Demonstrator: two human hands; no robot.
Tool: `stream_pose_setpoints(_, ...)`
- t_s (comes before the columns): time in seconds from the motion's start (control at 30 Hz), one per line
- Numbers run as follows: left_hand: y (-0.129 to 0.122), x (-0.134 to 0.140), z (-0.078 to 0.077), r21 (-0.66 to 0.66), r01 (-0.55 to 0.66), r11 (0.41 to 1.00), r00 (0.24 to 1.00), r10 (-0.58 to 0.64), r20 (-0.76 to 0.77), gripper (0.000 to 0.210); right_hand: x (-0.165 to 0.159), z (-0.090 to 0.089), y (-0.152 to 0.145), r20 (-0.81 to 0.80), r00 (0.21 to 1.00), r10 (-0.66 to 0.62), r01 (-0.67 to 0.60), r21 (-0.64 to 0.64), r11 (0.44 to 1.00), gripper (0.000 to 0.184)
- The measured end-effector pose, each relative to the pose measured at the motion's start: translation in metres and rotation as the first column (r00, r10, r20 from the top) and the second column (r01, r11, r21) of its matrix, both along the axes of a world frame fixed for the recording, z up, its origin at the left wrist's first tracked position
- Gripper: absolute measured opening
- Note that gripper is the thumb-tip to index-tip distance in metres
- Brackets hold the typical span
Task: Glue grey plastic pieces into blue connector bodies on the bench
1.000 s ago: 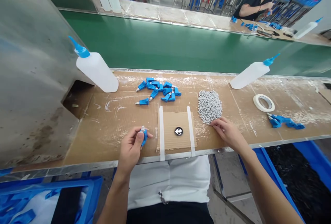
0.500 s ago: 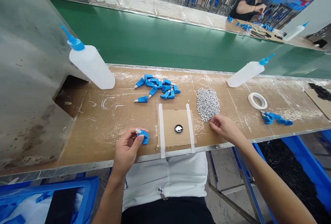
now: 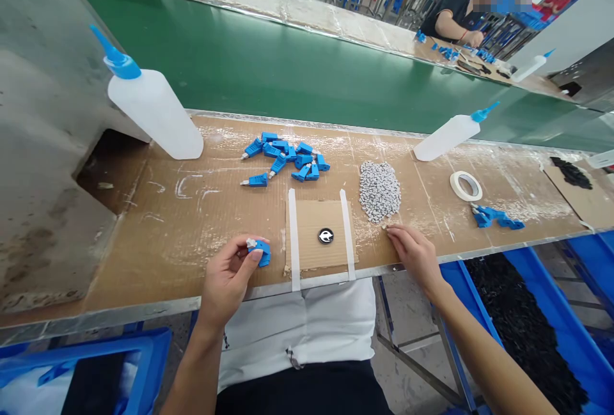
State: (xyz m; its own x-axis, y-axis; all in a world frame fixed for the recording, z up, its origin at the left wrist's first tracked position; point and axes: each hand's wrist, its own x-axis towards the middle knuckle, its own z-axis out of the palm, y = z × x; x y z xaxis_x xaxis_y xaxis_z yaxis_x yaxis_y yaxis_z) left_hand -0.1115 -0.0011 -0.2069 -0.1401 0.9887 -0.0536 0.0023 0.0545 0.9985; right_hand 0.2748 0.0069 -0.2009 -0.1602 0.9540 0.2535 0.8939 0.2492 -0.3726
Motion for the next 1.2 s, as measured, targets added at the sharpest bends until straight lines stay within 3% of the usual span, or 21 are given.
stream_pose_setpoints(0.1, 0.0, 0.0, -0.001, -0.009, 0.001, 1.0, 1.0, -0.001, -0.007, 0.035, -0.013, -0.002, 0.0, -0.086, 0.98, -0.179, 0.179, -0.014, 0.984, 0.024)
stream_pose_setpoints(0.2, 0.0, 0.0, 0.0, -0.009, 0.003, 1.0, 1.0, -0.003, -0.013, 0.036, -0.022, -0.003, 0.008, -0.114, 0.962, -0.246, 0.24, -0.071, 0.968, 0.029)
stream_pose_setpoints(0.3, 0.0, 0.001, 0.0, 0.005, 0.002, 1.0, 1.0, -0.002, -0.014, 0.036, -0.024, 0.0, 0.02, -0.105, 0.97, -0.221, 0.21, -0.105, 0.972, 0.028)
stream_pose_setpoints(0.53, -0.002, 0.0, -0.001, 0.038, 0.011, 0.999, 1.0, -0.01, -0.011, 0.031, -0.011, 0.02, 0.035, -0.164, 0.986, -0.037, -0.01, -0.28, 0.96, 0.019)
stream_pose_setpoints(0.73, -0.003, -0.001, -0.004, 0.064, 0.011, 0.998, 1.0, -0.011, 0.0, 0.026, -0.007, 0.029, 0.039, -0.144, 0.988, -0.049, -0.002, -0.34, 0.941, 0.016)
stream_pose_setpoints(0.93, -0.003, 0.0, -0.005, 0.07, 0.005, 0.998, 1.0, -0.005, 0.002, 0.029, -0.005, 0.028, 0.035, -0.073, 0.996, 0.045, -0.065, -0.301, 0.952, 0.014)
stream_pose_setpoints(1.2, -0.003, -0.001, -0.006, 0.096, 0.01, 0.995, 1.0, -0.008, -0.016, 0.03, -0.012, 0.004, 0.03, 0.143, 0.958, 0.248, -0.252, 0.004, 0.968, 0.03)
